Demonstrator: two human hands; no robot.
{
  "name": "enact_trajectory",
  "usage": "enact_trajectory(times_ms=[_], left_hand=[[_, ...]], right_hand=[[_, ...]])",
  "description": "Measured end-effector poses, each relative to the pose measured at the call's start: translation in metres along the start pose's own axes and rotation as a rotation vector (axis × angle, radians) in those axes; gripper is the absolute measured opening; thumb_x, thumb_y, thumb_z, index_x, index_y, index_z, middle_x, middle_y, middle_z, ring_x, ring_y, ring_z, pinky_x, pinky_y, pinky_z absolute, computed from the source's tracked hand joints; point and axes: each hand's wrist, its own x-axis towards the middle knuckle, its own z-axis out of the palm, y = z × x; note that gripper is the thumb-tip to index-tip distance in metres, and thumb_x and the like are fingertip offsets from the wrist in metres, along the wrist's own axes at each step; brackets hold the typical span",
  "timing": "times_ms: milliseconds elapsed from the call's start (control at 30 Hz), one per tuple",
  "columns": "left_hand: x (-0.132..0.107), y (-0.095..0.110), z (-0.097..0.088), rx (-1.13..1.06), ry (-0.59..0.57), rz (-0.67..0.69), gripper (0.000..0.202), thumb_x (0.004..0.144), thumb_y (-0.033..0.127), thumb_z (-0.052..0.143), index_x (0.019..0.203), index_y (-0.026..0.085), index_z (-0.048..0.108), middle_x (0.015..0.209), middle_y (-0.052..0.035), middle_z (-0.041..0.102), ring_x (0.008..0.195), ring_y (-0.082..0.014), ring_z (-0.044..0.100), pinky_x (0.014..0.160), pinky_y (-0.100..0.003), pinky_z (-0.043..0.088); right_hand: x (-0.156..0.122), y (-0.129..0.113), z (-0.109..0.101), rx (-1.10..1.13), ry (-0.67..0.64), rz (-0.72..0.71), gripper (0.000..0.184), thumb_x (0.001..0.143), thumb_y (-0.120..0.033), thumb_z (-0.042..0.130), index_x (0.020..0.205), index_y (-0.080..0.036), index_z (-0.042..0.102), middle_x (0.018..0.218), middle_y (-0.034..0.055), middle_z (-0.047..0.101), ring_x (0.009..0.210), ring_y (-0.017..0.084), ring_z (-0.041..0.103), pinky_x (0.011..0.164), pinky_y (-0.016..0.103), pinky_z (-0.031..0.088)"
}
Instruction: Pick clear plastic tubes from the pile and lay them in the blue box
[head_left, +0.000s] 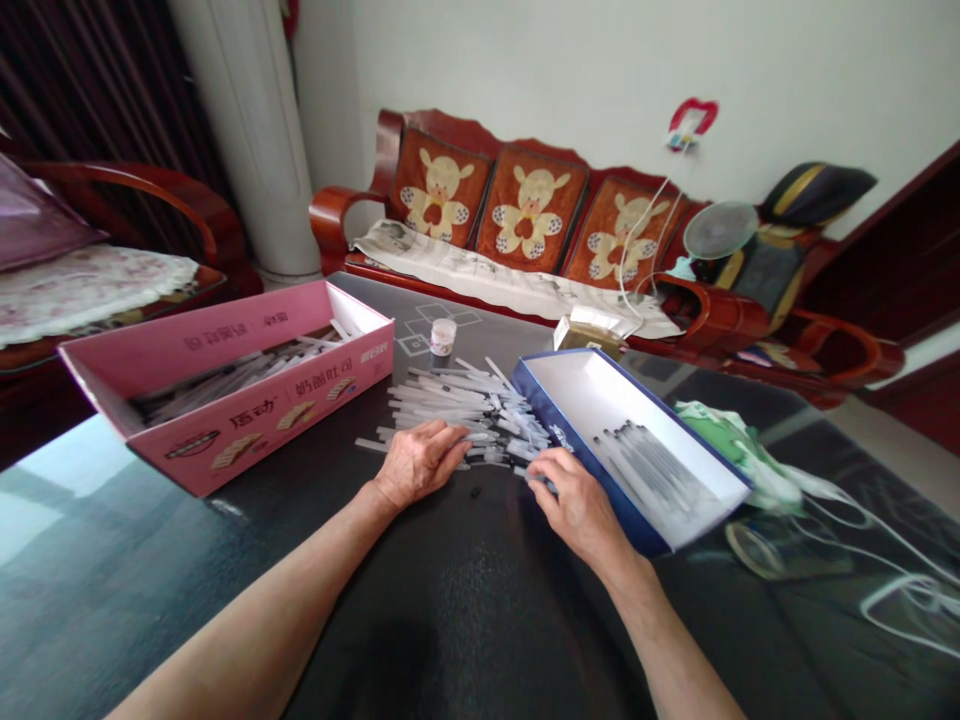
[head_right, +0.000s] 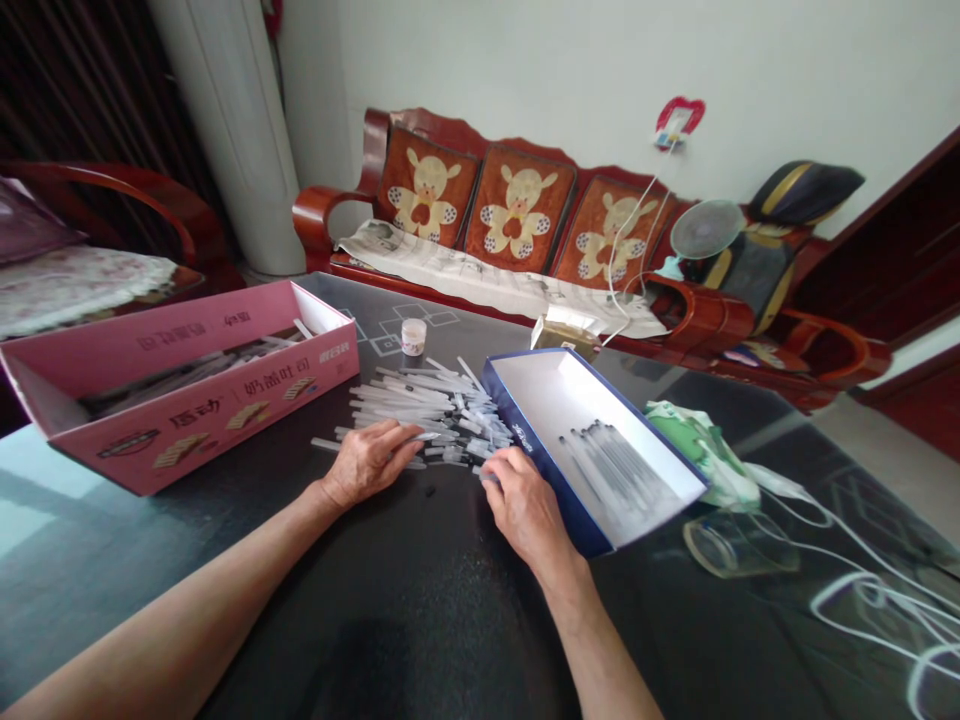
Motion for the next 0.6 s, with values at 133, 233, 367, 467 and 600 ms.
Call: enact_trajectory(times_ms=[133, 233, 367, 467, 600], left_hand=[[-0.001, 0.001, 0.000, 0.008, -0.016, 0.011, 0.031, 0.094, 0.034, 0.044, 0.117, 0.019, 0.060, 0.073, -0.0015, 0.062, 0.067, -0.0120, 0.061, 0.062, -0.020, 0.046], [-0.001, 0.001, -0.001, 0.005, -0.036, 0.003, 0.032, 0.095, 0.034, 0.043, 0.119, 0.021, 0.059, 0.071, -0.0007, 0.061, 0.064, -0.0107, 0.060, 0.059, -0.018, 0.045], [0.000, 0.002, -0.002, 0.000, -0.055, -0.013, 0.032, 0.095, 0.035, 0.043, 0.117, 0.022, 0.061, 0.071, -0.0006, 0.061, 0.062, -0.0099, 0.059, 0.057, -0.018, 0.044], [0.001, 0.003, -0.002, -0.007, -0.061, -0.019, 0.032, 0.095, 0.035, 0.043, 0.117, 0.022, 0.061, 0.072, -0.0005, 0.062, 0.063, -0.0105, 0.060, 0.057, -0.019, 0.044], [0.000, 0.004, -0.001, -0.002, -0.070, -0.028, 0.031, 0.095, 0.035, 0.043, 0.117, 0.023, 0.061, 0.072, -0.0005, 0.062, 0.064, -0.0111, 0.061, 0.058, -0.019, 0.044]], right_hand=[[0.018, -0.020, 0.018, 0.473, 0.246, 0.257, 0.019, 0.083, -0.033, 0.057, 0.095, -0.019, 0.061, 0.088, 0.0051, 0.065, 0.075, 0.016, 0.061, 0.071, 0.030, 0.051], [0.031, -0.035, 0.044, 0.946, 0.313, 0.441, 0.041, 0.079, -0.041, 0.062, 0.114, -0.021, 0.054, 0.095, 0.0035, 0.063, 0.073, 0.014, 0.063, 0.061, 0.027, 0.053], [0.039, -0.044, 0.067, 1.341, 0.384, 0.551, 0.043, 0.070, -0.039, 0.072, 0.108, -0.021, 0.060, 0.094, 0.0014, 0.064, 0.077, 0.012, 0.064, 0.068, 0.026, 0.055], [0.039, -0.045, 0.068, 1.440, 0.425, 0.587, 0.039, 0.066, -0.035, 0.077, 0.100, -0.020, 0.063, 0.092, 0.0010, 0.067, 0.077, 0.012, 0.065, 0.067, 0.024, 0.054], [0.038, -0.043, 0.068, 1.448, 0.415, 0.548, 0.036, 0.067, -0.033, 0.077, 0.099, -0.021, 0.065, 0.094, 0.0011, 0.068, 0.078, 0.012, 0.065, 0.067, 0.024, 0.054]])
